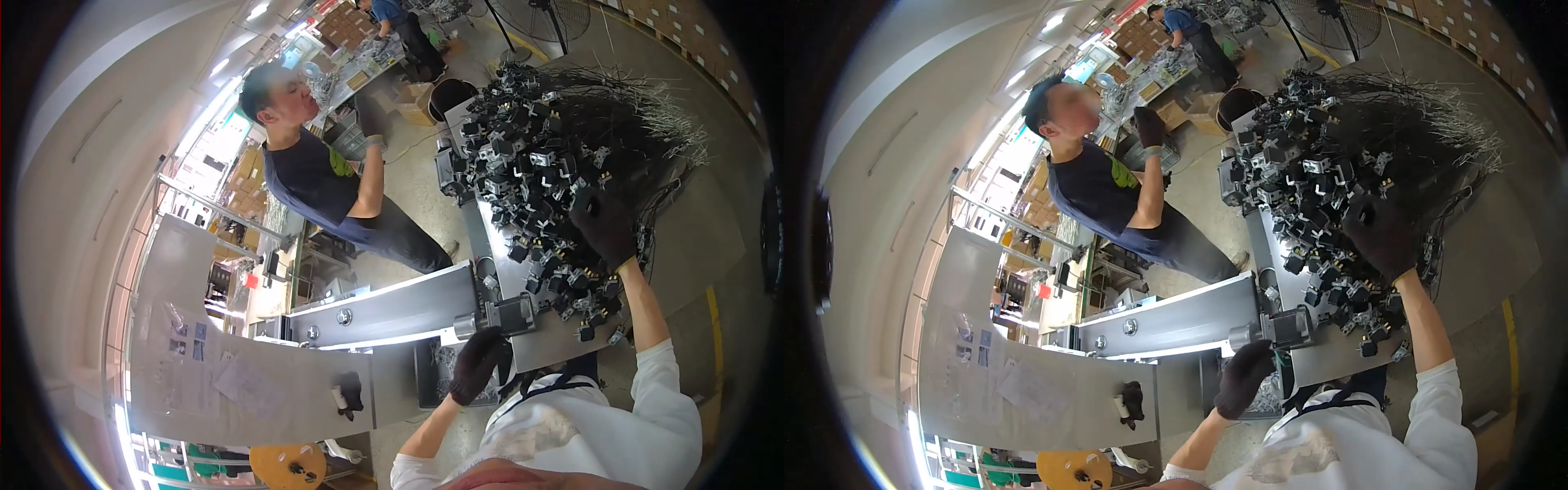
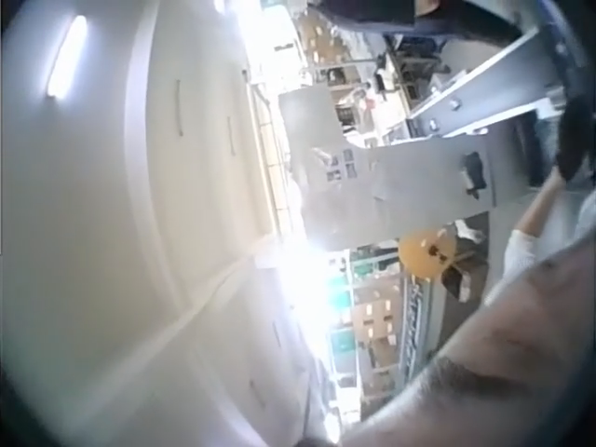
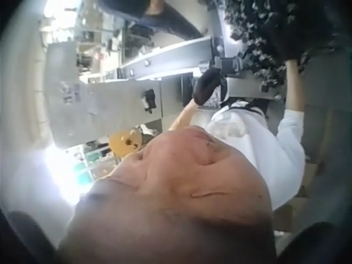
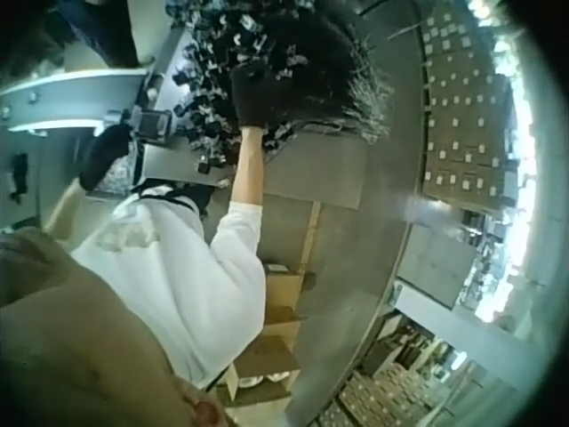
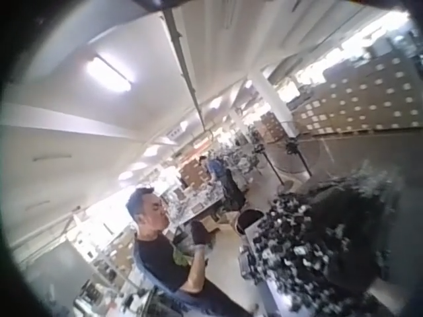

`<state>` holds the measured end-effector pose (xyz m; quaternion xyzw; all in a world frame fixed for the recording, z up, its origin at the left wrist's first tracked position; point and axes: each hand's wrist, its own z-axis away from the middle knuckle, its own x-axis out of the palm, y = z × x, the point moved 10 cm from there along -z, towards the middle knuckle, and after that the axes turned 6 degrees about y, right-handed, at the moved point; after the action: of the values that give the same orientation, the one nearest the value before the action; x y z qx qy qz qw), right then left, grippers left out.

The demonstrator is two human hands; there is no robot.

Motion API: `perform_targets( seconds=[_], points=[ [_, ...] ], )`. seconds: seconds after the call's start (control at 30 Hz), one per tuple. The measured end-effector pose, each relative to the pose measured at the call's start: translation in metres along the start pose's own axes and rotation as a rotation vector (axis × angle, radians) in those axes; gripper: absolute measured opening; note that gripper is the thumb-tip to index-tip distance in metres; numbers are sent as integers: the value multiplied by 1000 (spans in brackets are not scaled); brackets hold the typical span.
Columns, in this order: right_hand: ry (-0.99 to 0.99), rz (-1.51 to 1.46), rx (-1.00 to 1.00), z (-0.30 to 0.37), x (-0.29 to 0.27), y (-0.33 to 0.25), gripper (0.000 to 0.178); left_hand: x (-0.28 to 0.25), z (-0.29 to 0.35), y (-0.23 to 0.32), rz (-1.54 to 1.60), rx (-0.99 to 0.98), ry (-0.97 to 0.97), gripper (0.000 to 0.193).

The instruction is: The person operates a control panel and then wraps wires around electrical components using a rotating machine before placing them onto a conveyor belt.

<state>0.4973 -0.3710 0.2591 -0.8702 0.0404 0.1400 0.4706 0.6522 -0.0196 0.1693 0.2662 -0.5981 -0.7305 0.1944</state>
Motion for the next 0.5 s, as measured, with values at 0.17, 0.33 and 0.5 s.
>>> perform_targets(
  seconds=[0.17,0.33,0.5],
  points=[
    [-251,-18,203,9,19,-11,39,75,-85,45,62,33,-237,45],
    [-230,28,105,11,8,-1,46,176,-175,117,363,-139,-349,41],
    [-282,-72,90,13,11,34,60,221,-229,121,-294,636,-383,40]
  ],
)
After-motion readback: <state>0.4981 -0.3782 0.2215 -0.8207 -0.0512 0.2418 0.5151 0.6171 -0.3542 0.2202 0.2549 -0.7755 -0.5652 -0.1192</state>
